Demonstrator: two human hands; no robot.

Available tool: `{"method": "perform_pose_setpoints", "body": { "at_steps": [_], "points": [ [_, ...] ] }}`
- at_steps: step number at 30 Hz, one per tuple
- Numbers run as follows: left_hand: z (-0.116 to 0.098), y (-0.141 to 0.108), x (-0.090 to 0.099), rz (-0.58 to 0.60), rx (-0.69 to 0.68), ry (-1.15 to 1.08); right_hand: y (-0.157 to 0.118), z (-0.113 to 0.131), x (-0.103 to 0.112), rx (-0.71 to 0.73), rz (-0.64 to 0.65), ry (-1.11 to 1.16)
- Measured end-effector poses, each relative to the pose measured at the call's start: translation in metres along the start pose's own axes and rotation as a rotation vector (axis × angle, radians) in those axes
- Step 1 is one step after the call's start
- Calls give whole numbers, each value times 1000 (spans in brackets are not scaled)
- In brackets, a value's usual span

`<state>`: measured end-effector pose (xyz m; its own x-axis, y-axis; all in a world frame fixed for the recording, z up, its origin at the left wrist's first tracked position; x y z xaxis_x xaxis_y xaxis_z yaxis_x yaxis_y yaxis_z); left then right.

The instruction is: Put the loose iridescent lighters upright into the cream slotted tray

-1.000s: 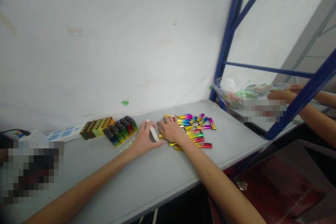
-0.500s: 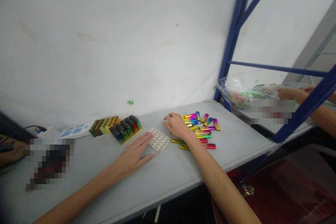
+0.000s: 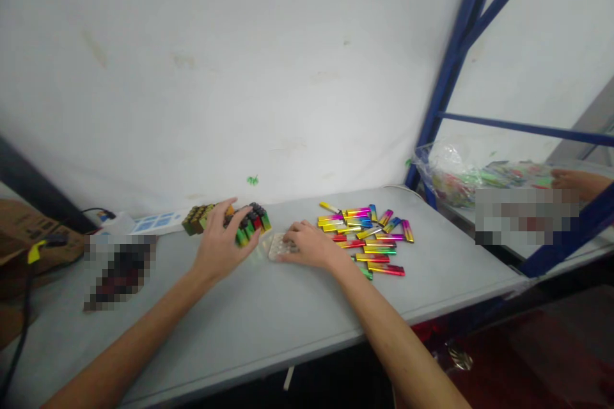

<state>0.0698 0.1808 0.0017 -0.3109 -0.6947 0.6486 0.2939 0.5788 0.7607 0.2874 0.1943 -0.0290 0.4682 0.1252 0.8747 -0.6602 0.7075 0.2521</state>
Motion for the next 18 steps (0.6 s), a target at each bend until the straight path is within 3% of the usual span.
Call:
{"method": "perform_pose_setpoints", "body": {
  "at_steps": [4,7,12,18],
  "points": [
    [33,4,-26,220,86,33,-1,-9,1,-27,30,-16],
    [44,1,-35,278,56,-29,-1,-15,3,-65,24,9],
    [53,0,-26,344,45,-153,4,-33,11,-163,-35,12],
    [59,2,-8,463,-8,-337,45,-52,17,-161,81,8]
  ]
}}
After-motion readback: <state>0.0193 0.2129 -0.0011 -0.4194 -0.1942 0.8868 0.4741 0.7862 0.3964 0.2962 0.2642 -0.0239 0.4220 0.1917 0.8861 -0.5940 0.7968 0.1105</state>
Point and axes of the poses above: each hand's wrist, its own y-axis towards the middle knuckle, its own x-axis out of the back of the hand, z = x × y, the point moved 4 cm from there along y, towards the middle knuckle, and after that the axes turned 9 degrees about y, right-handed, at the moved point
